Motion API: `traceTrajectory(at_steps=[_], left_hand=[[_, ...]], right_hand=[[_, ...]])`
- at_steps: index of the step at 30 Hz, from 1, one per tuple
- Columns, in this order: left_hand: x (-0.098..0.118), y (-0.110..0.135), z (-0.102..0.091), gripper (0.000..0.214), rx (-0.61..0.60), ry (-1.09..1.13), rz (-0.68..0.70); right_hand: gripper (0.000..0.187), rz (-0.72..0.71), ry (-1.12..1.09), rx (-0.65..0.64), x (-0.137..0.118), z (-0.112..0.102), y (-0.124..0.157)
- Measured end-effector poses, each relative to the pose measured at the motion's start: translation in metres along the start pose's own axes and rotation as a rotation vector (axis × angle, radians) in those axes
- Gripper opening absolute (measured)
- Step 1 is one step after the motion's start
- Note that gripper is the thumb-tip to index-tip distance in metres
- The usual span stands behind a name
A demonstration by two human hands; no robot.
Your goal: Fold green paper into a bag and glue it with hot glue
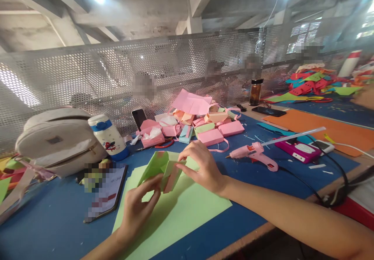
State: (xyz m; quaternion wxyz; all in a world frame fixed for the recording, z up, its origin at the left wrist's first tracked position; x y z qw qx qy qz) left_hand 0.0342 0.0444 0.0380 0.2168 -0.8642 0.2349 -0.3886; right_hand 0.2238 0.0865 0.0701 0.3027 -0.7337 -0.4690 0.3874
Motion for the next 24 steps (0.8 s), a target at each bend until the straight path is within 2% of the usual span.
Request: traceTrajectory(at_steps=[2,4,9,13,17,20,24], left_hand=[[-0.010,-0.001,0.001,0.020,-0.004,0.123,-0.128],[-0.019,-0.002,0.002,0.021,0.021,0.252,-0.235],[-0.035,-0.003,0.004,0.037,0.086,0.473,-0.367],[-0.039,-0.002,0.005,0.043,0.098,0.545,-0.418],[-0.040,-0.001,0.005,0.048,0.088,0.582,-0.451],[-0.040,-0.002,0.004,0.049,0.096,0.579,-0.442],[-0.039,-0.002,0.004,0.047,0.094,0.586,-0.425]], right_hand=[[0.004,-0.026,0.053,-0.026,-0.002,0.001,0.000],[0.011,-0.067,0.125,-0.079,-0.005,0.005,0.001],[0.019,-0.121,0.240,-0.257,-0.004,0.020,0.007],[0.020,-0.139,0.275,-0.263,-0.001,0.020,0.007],[0.020,-0.272,0.398,-0.280,-0.008,0.021,0.007],[0.024,-0.351,0.461,-0.321,-0.013,0.026,0.011],[0.024,-0.368,0.440,-0.381,-0.015,0.034,0.015]])
Point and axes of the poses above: each hand's wrist, its own y-axis away from the middle knuckle, its own z-axis out of the palm, x = y × z, the point moved 6 cm from there along -y, towards the middle knuckle, and after that the axes turned 12 degrees about -x, right-handed, at the moved point
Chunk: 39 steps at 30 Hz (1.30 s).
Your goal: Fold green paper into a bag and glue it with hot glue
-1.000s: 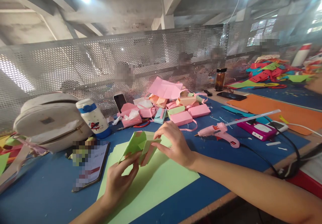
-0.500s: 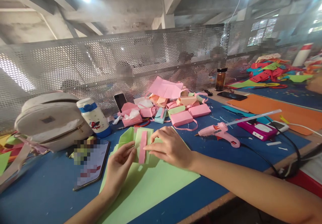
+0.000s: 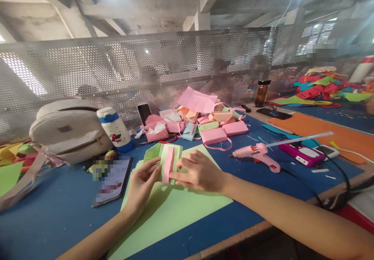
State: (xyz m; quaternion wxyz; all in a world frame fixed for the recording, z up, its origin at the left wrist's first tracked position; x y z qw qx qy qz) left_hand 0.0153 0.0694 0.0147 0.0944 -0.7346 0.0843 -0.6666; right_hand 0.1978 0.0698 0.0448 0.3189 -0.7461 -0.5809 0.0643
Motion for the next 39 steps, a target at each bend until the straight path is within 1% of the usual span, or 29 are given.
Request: traceTrajectory(at_steps=[6,10,13,15,25,33,39], left_hand=[[0.004,0.000,0.003,0.048,-0.035,0.016,-0.006],[0.004,0.000,0.003,0.047,-0.046,0.040,-0.011],[0.002,0.001,0.004,0.046,-0.050,0.045,-0.019],[0.001,0.001,0.003,0.045,-0.047,0.048,-0.021],[0.001,0.001,0.005,0.049,-0.055,0.067,-0.048],[-0.005,0.000,0.005,0.055,-0.072,0.053,-0.058],[-0.007,-0.001,0.004,0.053,-0.078,0.072,-0.075]], right_hand=[[0.038,-0.047,-0.073,-0.047,-0.003,0.002,-0.001],[0.044,0.007,-0.055,-0.031,0.005,0.002,-0.001],[0.042,0.072,-0.037,-0.018,0.013,0.002,-0.001],[0.041,0.092,-0.026,-0.023,0.016,0.002,0.000],[0.045,0.150,0.004,-0.012,0.020,-0.001,0.000],[0.045,0.183,0.010,-0.002,0.021,-0.004,0.001],[0.043,0.196,0.022,0.004,0.020,-0.006,0.000]])
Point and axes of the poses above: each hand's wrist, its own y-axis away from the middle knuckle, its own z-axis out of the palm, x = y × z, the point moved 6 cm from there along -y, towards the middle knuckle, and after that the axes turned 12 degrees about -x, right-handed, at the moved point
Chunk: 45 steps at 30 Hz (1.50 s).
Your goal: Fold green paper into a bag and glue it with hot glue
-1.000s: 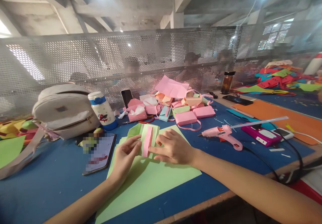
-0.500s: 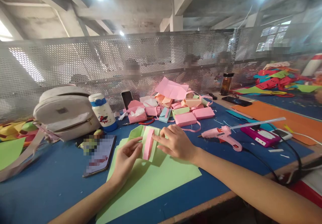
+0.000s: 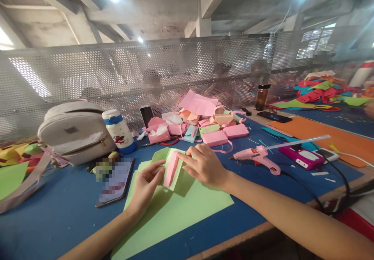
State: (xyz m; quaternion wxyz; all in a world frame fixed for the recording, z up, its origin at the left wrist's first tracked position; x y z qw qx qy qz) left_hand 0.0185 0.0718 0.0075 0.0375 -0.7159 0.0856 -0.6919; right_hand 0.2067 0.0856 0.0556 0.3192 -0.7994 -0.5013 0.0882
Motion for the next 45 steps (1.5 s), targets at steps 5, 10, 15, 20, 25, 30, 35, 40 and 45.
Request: traceTrajectory(at_steps=[5,10,15,20,25,30,35,40,45], left_hand=[[-0.002,-0.001,0.000,0.055,-0.003,-0.006,0.001],[-0.001,0.001,0.000,0.055,0.001,-0.026,0.005],[0.000,0.001,0.000,0.059,-0.008,-0.037,0.002],[0.000,0.001,0.001,0.057,-0.010,-0.025,0.000],[0.000,0.000,0.001,0.055,0.003,-0.010,0.002],[0.004,0.001,0.000,0.050,0.022,-0.013,0.021],[0.006,0.001,-0.001,0.049,0.038,-0.013,0.026],[0.003,0.001,-0.002,0.050,0.043,-0.010,0.020],[0.001,0.000,-0.002,0.054,0.020,-0.001,0.014]], right_hand=[[0.041,-0.003,-0.008,0.006,-0.001,-0.001,0.000],[0.038,-0.023,-0.015,0.011,-0.003,-0.002,0.000],[0.035,-0.076,-0.023,0.043,-0.008,-0.005,0.000],[0.036,-0.078,-0.026,0.040,-0.009,-0.005,0.000],[0.040,0.000,-0.014,0.012,-0.002,-0.001,0.000],[0.040,0.028,-0.019,-0.020,0.000,0.002,0.000],[0.040,0.036,-0.024,-0.034,0.001,0.004,0.000],[0.036,-0.010,-0.042,0.022,-0.001,0.000,0.001],[0.032,-0.137,-0.028,0.054,-0.014,-0.005,0.001]])
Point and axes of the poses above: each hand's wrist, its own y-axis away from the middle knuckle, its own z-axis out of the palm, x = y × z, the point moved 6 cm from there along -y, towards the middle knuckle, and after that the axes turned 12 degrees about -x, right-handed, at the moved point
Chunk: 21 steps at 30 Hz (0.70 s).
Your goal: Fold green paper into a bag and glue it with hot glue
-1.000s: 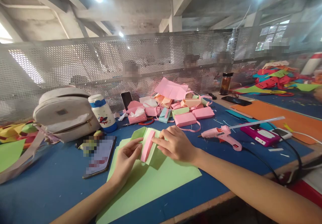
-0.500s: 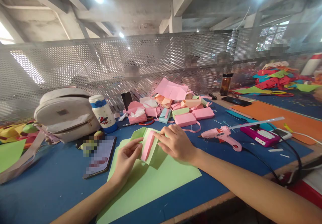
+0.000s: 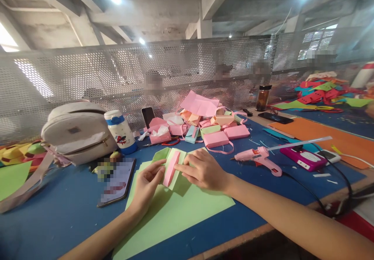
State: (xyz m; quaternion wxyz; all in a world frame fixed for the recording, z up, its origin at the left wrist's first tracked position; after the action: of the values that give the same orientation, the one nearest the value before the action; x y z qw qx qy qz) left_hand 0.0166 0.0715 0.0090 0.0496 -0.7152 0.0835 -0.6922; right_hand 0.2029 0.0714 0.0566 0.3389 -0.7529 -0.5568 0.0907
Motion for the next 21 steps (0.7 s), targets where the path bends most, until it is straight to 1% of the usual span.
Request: traceTrajectory(at_steps=[4,12,21], left_hand=[[0.0009,-0.0002,0.0006,0.054,0.002,0.004,0.012],[0.0034,0.0011,0.0016,0.053,0.010,0.002,0.008],[0.0036,0.0010,0.0020,0.051,-0.005,0.007,0.012]], right_hand=[[0.032,-0.021,-0.019,-0.008,-0.0037,0.0010,-0.0012],[0.032,0.030,-0.018,-0.046,-0.0013,0.0021,-0.0026],[0.032,0.009,-0.025,-0.050,-0.0018,0.0020,-0.0029]])
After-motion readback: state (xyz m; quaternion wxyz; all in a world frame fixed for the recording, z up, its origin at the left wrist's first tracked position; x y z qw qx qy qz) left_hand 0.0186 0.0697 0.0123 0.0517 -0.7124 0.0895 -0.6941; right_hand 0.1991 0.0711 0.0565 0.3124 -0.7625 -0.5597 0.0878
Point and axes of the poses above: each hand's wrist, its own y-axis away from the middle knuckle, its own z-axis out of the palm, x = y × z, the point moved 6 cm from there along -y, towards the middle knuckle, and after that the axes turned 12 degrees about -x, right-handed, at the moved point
